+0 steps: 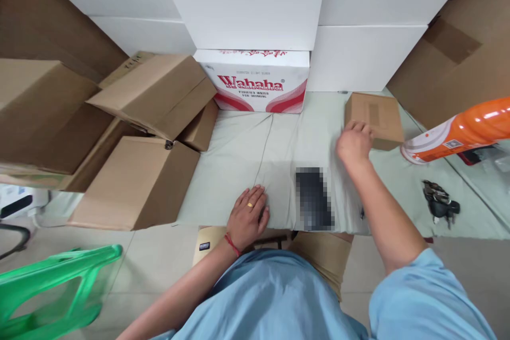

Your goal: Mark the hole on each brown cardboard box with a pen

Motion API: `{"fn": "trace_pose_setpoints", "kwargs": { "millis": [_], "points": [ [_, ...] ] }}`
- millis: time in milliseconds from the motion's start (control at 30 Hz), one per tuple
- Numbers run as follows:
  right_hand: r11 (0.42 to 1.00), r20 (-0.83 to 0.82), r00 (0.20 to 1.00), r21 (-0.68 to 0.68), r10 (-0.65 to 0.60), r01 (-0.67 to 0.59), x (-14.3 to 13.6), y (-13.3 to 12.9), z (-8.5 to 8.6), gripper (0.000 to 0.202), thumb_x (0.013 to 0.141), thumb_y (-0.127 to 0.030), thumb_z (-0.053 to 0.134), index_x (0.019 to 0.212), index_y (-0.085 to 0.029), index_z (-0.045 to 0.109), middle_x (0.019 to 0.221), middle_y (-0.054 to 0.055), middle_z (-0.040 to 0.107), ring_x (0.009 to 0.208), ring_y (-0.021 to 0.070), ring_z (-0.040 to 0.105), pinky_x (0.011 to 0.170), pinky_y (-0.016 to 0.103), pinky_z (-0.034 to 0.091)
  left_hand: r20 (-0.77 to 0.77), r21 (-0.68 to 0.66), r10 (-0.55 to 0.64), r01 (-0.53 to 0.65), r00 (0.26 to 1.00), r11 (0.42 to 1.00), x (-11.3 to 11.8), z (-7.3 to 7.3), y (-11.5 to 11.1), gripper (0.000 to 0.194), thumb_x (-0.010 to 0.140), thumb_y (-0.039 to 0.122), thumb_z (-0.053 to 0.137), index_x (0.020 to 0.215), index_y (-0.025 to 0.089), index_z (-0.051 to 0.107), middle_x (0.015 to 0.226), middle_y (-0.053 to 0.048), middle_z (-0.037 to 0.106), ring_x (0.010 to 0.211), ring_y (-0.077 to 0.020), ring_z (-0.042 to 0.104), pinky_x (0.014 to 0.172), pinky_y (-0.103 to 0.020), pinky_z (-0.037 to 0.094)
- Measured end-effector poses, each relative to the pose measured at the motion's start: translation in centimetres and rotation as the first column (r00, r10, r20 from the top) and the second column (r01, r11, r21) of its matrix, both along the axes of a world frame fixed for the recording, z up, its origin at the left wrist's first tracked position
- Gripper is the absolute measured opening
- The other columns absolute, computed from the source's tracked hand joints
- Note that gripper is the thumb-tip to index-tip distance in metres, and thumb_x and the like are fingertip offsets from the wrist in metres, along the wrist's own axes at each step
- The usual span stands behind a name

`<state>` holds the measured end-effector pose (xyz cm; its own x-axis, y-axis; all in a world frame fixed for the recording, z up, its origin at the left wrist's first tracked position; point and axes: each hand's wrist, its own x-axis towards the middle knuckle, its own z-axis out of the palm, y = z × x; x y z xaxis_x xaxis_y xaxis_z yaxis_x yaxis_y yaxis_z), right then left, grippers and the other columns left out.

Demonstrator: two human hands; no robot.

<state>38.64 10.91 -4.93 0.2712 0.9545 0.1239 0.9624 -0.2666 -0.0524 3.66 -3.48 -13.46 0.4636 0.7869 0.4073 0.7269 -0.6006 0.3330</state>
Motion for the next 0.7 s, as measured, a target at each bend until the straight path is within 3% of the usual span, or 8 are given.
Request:
{"fn": "trace_pose_setpoints", "kwargs": {
  "millis": [100,167,200,233,300,400,500,700],
  "points": [
    [0.985,-0.013,0.985,-0.025,0.171,-0.172,-4.1,-3.7,-0.1,0.055,0.101,-0.031,0.054,0.149,-0.003,0.058,0.146,0.034,0.061,0.134,0.0462,0.053,0.111,0.063,0.042,-0.002,-0.015,-0.004,0.004,1.0,1.0,0.0,-0.1,0.0,0.036,0.101,0.02,0.059,0.135,0.018,0.07,0.145,-0.019,0.073,0.142,-0.0346,0.067,0.122,-0.057,0.052],
    [0.952,-0.079,0.949,0.048,0.305,-0.302,-5.3,-5.2,0.3,0.05,0.106,-0.035,0.049,0.15,-0.014,0.06,0.149,0.025,0.065,0.139,0.0418,0.052,0.118,0.061,0.039,-0.001,-0.023,-0.005,0.005,1.0,1.0,-0.1,0.0,0.1,0.037,0.1,0.019,0.059,0.136,0.019,0.07,0.146,-0.019,0.073,0.143,-0.035,0.067,0.121,-0.058,0.052],
    [0.948,-0.105,0.945,0.111,0.309,-0.297,-5.3,-5.6,0.5,0.05,0.108,-0.039,0.047,0.151,-0.017,0.06,0.151,0.023,0.064,0.143,0.0409,0.05,0.12,0.061,0.038,0.002,-0.026,-0.005,0.005,1.0,1.0,-0.1,0.1,0.1,0.037,0.1,0.019,0.059,0.136,0.019,0.07,0.146,-0.019,0.073,0.142,-0.0352,0.067,0.121,-0.058,0.052],
    [0.956,-0.129,0.957,0.174,0.259,-0.235,-4.8,-5.7,0.7,0.052,0.108,-0.044,0.047,0.152,-0.018,0.058,0.154,0.023,0.062,0.147,0.0413,0.047,0.121,0.062,0.037,0.006,-0.027,-0.005,0.005,1.0,1.0,-0.1,0.1,0.0,0.037,0.1,0.018,0.059,0.136,0.019,0.07,0.146,-0.019,0.073,0.142,-0.0355,0.067,0.121,-0.058,0.052],
    [0.974,-0.213,0.977,0.224,0.03,0.019,-3.1,-5.4,0.8,0.063,0.105,-0.055,0.053,0.153,-0.015,0.054,0.157,0.028,0.056,0.148,0.0456,0.046,0.117,0.066,0.04,0.023,-0.029,-0.005,0.006,1.0,1.0,0.0,0.1,0.0,0.036,0.1,0.018,0.059,0.134,0.018,0.07,0.145,-0.019,0.073,0.141,-0.036,0.068,0.12,-0.058,0.053],
    [0.955,-0.365,0.889,0.005,-0.275,0.297,-1.0,-4.0,0.6,0.075,0.1,-0.063,0.057,0.15,-0.007,0.05,0.141,0.034,0.064,0.131,0.0476,0.061,0.104,0.063,0.051,0.065,-0.041,-0.002,0.005,0.998,0.999,0.1,0.0,0.0,0.034,0.101,0.018,0.059,0.132,0.018,0.07,0.145,-0.02,0.073,0.141,-0.0365,0.068,0.12,-0.059,0.053],
    [0.96,-0.408,0.869,-0.141,-0.281,0.244,-1.8,-2.7,0.2,0.069,0.104,-0.06,0.052,0.145,-0.004,0.051,0.123,0.032,0.073,0.116,0.0445,0.071,0.096,0.055,0.056,0.128,-0.062,0.002,0.006,0.992,0.998,0.1,-0.3,0.0,0.033,0.101,0.018,0.059,0.131,0.018,0.07,0.145,-0.02,0.073,0.142,-0.0371,0.067,0.121,-0.061,0.052],
    [0.993,-0.44,0.897,-0.122,-0.053,-0.002,-9.3,-1.0,0.4,0.062,0.107,-0.054,0.053,0.149,-0.008,0.052,0.135,0.03,0.072,0.13,0.0438,0.066,0.106,0.054,0.053,0.342,-0.098,0.082,-0.051,0.936,0.994,-0.8,-1.0,-0.6,0.027,0.103,0.024,0.06,0.129,0.02,0.066,0.144,-0.019,0.07,0.147,-0.0343,0.061,0.123,-0.059,0.052]
  ]
}}
